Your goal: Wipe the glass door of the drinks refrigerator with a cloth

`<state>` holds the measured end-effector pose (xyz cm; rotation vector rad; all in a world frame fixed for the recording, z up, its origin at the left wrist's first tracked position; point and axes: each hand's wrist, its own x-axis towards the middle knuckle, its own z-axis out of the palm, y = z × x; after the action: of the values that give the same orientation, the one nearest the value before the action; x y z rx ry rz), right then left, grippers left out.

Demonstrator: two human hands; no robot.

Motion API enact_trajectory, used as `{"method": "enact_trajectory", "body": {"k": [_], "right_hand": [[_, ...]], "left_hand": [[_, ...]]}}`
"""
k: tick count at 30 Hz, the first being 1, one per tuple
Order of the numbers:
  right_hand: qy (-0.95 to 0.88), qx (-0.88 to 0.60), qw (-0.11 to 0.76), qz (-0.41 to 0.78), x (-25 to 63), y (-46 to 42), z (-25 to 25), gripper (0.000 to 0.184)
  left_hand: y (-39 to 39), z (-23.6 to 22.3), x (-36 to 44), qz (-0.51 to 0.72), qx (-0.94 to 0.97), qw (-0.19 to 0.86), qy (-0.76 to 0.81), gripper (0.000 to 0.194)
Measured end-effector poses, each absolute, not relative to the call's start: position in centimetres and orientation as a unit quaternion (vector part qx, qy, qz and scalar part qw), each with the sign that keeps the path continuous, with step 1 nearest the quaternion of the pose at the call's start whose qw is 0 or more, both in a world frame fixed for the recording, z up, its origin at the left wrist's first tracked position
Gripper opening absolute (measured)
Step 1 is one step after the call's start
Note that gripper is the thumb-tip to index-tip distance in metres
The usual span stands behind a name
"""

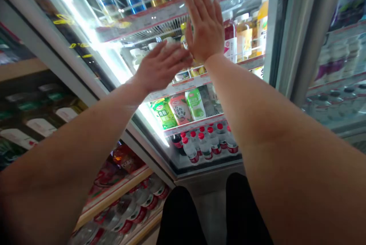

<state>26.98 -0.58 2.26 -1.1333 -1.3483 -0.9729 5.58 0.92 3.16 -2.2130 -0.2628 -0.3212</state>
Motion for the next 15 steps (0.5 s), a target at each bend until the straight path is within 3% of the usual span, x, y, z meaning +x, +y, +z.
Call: {"method": "enact_trajectory", "body": {"k": [4, 10, 15], "right_hand": [[-0.573, -0.467, 0.542, -0.399, 26.9, -0.5, 2.4, 0.062], [-0.563, -0.491, 0.538, -0.392, 27.0, -0.4, 2.6, 0.061], [-0.571, -0.483, 0.544, -0.38, 27.0, -0.5, 2.5, 0.06]], "left_hand": [[0.3, 4.1, 8.3, -0.298, -0.809, 0.447, -0.239, 0.053], [-0.1, 4.8, 8.1, -0.219, -0.847, 0.435, -0.214, 0.053], [0.6, 5.4, 4.1, -0.347, -0.763, 0.457, -0.297, 0.054]]}}
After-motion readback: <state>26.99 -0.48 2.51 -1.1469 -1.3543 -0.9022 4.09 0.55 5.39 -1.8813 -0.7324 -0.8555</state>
